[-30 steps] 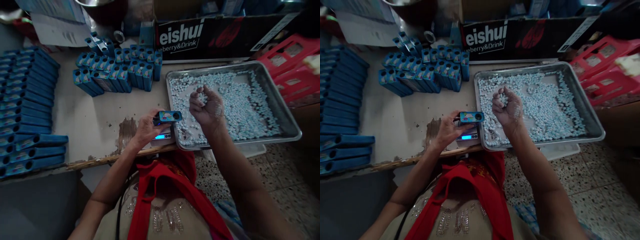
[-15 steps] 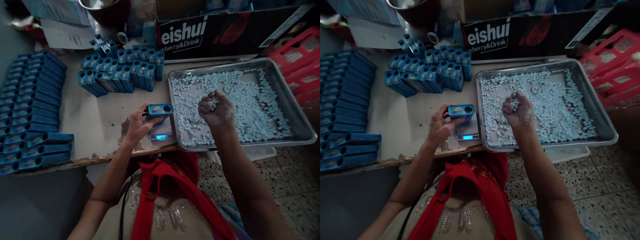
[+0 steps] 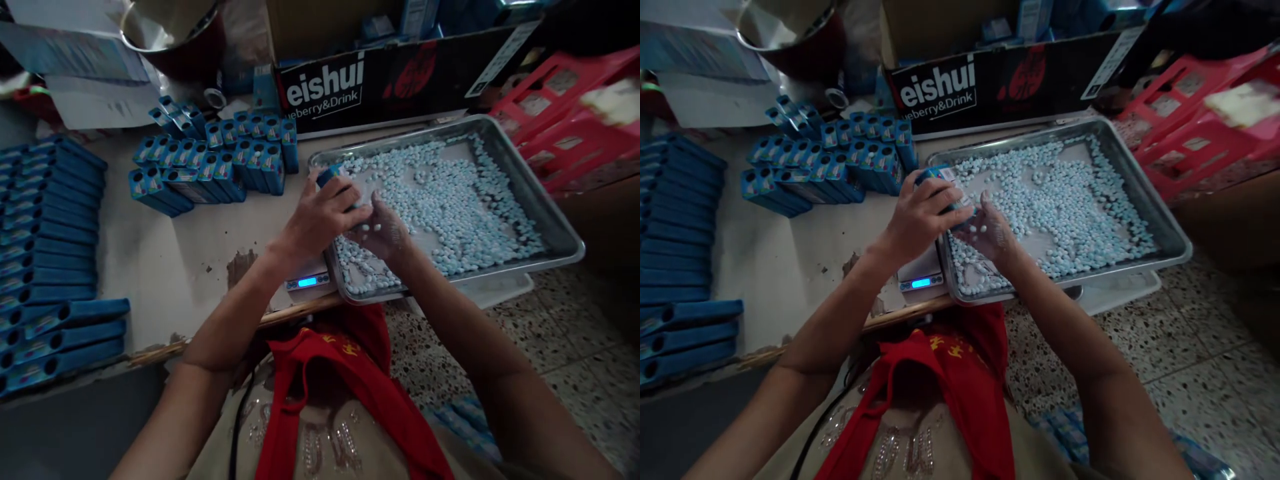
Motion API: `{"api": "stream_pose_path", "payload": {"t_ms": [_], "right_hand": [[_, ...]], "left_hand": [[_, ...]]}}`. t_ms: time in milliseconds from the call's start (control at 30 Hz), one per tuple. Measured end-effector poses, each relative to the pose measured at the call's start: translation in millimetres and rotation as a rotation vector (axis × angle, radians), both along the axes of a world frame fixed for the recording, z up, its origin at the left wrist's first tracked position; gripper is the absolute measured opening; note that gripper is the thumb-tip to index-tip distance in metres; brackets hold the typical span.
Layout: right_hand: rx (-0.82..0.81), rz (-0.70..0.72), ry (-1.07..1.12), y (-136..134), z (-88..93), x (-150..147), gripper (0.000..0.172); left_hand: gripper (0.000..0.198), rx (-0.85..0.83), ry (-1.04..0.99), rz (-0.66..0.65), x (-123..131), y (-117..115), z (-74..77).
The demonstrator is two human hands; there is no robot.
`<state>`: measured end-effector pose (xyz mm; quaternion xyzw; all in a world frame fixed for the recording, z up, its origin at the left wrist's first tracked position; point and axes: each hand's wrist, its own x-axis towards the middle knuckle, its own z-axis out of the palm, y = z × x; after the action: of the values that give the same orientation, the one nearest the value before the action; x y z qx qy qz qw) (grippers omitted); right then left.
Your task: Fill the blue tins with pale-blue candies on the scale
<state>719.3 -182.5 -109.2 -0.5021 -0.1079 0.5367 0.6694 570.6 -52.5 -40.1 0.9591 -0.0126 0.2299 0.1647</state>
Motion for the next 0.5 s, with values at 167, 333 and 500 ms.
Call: {"api": "stream_pose_path", "payload": {"t_ms": [167, 333, 500], "right_hand": [[-0.077, 0.020, 0.281, 1.6, -9.0, 1.6, 0.051], [-0.074, -0.025, 0.290, 3.2, -8.3, 6.7, 0.048], [-0.060, -0.050, 0.182, -1.4, -5.9, 10.6, 0.036]], "left_hand": [[0.034, -0.056, -0.032, 0.140, 9.3, 20.6, -12.6], [0.034, -0.302, -0.105, 0.244, -5.4, 31.0, -30.7], [0.047, -0.722, -0.264, 0.418, -56.7, 23.9, -57.3]]}}
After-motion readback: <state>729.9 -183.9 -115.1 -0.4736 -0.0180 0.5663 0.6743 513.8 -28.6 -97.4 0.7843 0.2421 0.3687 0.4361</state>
